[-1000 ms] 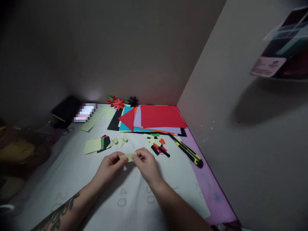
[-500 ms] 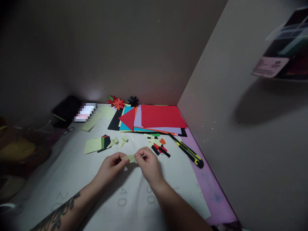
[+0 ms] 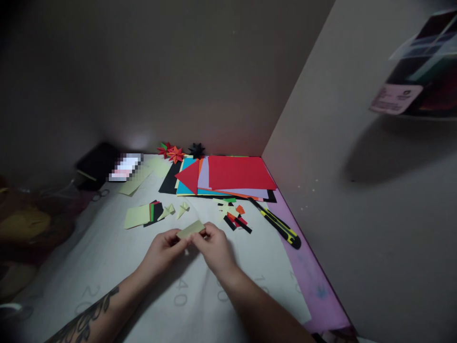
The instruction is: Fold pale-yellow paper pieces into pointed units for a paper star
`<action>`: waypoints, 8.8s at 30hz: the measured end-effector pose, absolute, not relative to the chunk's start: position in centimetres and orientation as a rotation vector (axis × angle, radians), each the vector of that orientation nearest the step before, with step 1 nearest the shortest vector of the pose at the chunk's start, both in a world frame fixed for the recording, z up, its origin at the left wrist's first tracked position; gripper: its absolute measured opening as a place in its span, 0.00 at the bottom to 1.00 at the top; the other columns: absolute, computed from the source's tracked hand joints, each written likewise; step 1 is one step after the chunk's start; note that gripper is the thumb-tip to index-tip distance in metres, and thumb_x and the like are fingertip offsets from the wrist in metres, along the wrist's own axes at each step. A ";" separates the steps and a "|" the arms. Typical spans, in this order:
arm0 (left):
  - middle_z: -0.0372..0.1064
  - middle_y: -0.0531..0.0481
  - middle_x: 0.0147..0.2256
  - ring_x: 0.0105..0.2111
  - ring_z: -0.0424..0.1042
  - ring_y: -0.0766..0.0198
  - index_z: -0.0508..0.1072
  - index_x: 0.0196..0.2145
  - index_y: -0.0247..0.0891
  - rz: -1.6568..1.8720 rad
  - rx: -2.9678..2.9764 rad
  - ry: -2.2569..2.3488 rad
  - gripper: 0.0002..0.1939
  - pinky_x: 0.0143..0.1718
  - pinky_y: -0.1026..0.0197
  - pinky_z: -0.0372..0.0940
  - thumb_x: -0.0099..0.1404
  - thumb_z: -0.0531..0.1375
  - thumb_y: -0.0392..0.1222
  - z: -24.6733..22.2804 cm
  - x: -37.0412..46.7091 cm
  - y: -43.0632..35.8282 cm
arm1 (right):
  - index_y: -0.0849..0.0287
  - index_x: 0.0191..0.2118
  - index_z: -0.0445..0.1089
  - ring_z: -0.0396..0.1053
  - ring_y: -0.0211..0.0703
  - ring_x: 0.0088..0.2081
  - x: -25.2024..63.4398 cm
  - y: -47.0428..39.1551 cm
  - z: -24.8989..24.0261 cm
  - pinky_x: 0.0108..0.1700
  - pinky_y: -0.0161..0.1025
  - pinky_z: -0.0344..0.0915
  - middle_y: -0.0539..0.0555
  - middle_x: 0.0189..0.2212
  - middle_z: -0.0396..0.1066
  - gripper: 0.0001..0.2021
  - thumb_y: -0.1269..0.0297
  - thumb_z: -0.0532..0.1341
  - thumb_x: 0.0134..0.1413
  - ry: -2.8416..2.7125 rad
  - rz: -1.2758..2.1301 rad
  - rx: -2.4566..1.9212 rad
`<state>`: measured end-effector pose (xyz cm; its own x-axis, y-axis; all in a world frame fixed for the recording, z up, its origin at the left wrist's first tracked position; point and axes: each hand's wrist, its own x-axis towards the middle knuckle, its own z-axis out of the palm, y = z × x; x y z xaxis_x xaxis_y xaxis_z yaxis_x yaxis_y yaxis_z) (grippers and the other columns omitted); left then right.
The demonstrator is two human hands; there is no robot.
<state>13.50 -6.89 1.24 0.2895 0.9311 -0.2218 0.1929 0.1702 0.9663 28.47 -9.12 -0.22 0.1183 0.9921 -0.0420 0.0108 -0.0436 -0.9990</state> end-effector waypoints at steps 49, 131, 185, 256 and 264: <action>0.56 0.63 0.21 0.21 0.60 0.68 0.56 0.31 0.42 0.830 1.381 1.422 0.11 0.24 0.67 0.56 0.54 0.57 0.36 -1.0 12.9 -5.8 | 0.56 0.40 0.71 0.63 0.52 0.47 30.1 -7.8 -0.6 0.48 0.51 0.63 0.58 0.45 0.70 0.12 0.77 0.58 0.52 -2.287 0.184 -1.155; 0.70 0.43 0.40 0.41 0.67 0.52 0.67 0.52 0.34 0.174 2.714 0.906 0.20 0.42 0.51 0.65 0.62 0.54 0.28 -0.2 10.6 -6.8 | 0.56 0.24 0.70 0.65 0.44 0.39 29.8 -5.3 -2.5 0.44 0.43 0.62 0.51 0.34 0.69 0.07 0.75 0.63 0.46 -2.012 0.568 -1.498; 0.71 0.45 0.39 0.37 0.66 0.57 0.74 0.40 0.37 0.578 2.818 0.971 0.09 0.37 0.56 0.63 0.65 0.56 0.31 -1.3 9.2 -5.2 | 0.58 0.44 0.73 0.70 0.45 0.38 31.8 -7.4 -2.6 0.39 0.41 0.70 0.55 0.40 0.77 0.20 0.83 0.55 0.48 -2.332 0.230 -0.964; 0.70 0.50 0.29 0.33 0.69 0.59 0.73 0.26 0.39 0.268 2.255 1.408 0.08 0.32 0.60 0.57 0.60 0.58 0.42 0.5 11.8 -3.8 | 0.54 0.42 0.74 0.68 0.45 0.44 31.9 -7.4 -1.6 0.44 0.41 0.63 0.52 0.40 0.74 0.15 0.77 0.57 0.54 -2.578 0.338 -0.989; 0.65 0.52 0.31 0.31 0.65 0.61 0.63 0.31 0.40 0.366 2.230 1.393 0.06 0.30 0.61 0.55 0.59 0.59 0.40 0.0 10.9 -3.6 | 0.53 0.44 0.73 0.68 0.44 0.44 31.9 -7.4 -1.7 0.45 0.41 0.63 0.53 0.40 0.74 0.13 0.74 0.58 0.57 -2.582 0.333 -0.985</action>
<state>10.86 -3.62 0.01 0.4453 0.8949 -0.0273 0.7662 -0.3651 0.5289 31.88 -7.44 -1.74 -0.6942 0.6776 0.2428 0.5938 0.7298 -0.3388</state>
